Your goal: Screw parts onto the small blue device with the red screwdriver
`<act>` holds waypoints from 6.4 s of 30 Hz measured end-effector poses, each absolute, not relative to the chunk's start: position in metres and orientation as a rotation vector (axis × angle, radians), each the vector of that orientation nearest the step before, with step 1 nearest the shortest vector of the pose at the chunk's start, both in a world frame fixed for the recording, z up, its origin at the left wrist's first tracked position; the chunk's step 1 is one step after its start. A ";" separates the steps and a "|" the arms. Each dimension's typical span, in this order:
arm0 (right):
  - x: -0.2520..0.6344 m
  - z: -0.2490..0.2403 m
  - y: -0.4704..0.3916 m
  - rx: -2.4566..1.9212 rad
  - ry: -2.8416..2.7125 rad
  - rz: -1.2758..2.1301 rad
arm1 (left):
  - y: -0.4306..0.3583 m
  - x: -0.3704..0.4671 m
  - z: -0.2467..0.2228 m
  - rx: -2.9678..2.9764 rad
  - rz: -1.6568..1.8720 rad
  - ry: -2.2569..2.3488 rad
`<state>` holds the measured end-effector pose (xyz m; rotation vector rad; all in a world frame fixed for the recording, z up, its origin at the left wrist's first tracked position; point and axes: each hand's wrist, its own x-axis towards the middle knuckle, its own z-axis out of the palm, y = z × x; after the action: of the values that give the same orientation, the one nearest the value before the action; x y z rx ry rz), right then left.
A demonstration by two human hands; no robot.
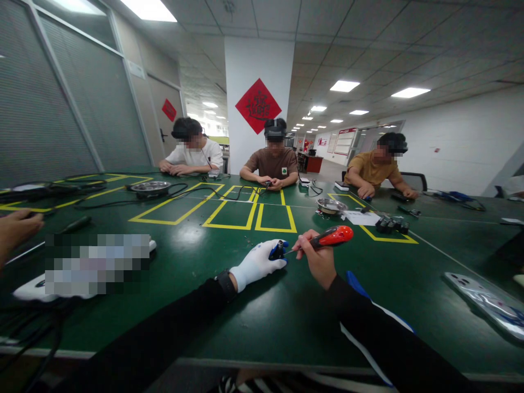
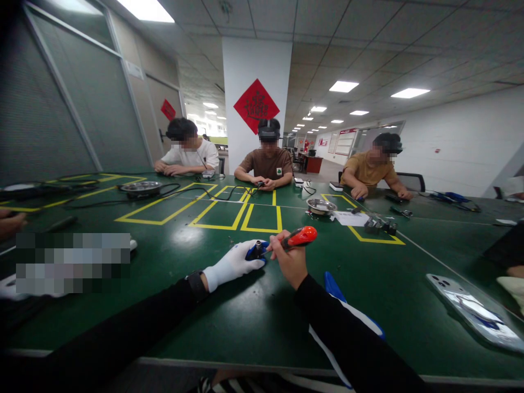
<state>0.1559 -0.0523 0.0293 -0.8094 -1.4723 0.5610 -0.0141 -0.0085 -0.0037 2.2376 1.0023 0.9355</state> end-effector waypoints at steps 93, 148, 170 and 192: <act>0.160 0.034 -0.060 -0.838 -1.722 0.506 | -0.012 -0.014 0.001 2.200 0.876 0.983; 0.157 0.041 -0.043 -0.638 -1.407 0.676 | -0.018 -0.014 0.009 2.268 0.906 1.083; 0.151 0.038 -0.047 -0.545 -1.355 0.908 | -0.016 -0.014 0.006 2.302 0.902 1.092; 0.155 0.037 -0.044 -0.543 -1.224 1.023 | -0.020 -0.014 0.010 2.290 0.876 1.086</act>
<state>0.1551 -0.0435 0.0366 -0.5430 -1.2241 1.0226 -0.0136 -0.0199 0.0098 2.2905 1.0864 0.8758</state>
